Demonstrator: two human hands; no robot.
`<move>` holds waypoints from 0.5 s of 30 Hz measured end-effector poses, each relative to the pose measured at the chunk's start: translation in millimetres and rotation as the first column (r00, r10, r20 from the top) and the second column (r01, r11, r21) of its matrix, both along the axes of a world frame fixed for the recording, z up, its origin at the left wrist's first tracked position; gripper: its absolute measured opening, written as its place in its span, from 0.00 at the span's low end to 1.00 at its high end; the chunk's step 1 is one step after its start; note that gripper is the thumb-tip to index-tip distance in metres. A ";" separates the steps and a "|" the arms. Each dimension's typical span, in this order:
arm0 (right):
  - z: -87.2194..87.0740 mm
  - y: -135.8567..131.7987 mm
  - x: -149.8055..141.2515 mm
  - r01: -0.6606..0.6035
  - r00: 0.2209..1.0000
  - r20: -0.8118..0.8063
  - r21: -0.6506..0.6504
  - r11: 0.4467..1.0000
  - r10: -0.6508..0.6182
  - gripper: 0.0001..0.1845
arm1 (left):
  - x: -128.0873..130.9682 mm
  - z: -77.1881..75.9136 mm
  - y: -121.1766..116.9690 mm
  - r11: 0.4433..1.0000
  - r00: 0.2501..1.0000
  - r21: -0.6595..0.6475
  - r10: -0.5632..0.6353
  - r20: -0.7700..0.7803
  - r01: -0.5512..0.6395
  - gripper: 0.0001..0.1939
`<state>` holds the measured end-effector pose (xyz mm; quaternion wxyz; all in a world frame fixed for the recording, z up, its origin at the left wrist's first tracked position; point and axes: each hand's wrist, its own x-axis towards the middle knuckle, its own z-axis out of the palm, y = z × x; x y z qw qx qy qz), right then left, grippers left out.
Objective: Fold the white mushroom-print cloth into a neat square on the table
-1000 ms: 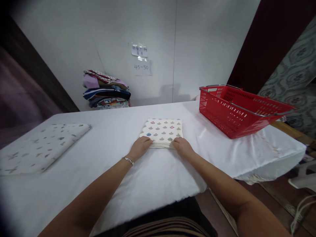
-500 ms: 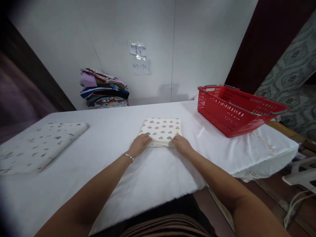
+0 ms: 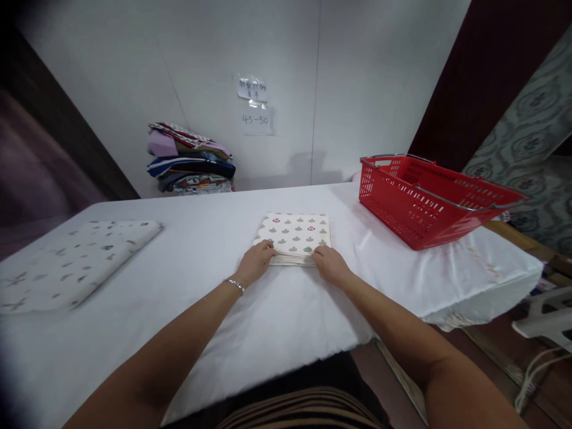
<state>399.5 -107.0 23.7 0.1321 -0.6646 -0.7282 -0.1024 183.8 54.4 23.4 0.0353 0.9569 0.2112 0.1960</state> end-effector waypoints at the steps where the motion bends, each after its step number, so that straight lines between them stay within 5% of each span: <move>1: 0.1 -0.3 -0.5 -0.001 1.000 0.001 0.002 1.000 0.001 0.12 | -0.5 1.5 -0.6 1.000 1.000 0.001 -0.013 -0.009 0.013 0.14; 15: 0.7 3.3 -1.0 0.046 0.997 0.068 -0.039 0.998 -0.043 0.14 | 6.3 11.6 -10.0 0.998 0.989 0.048 0.037 -0.146 -0.030 0.15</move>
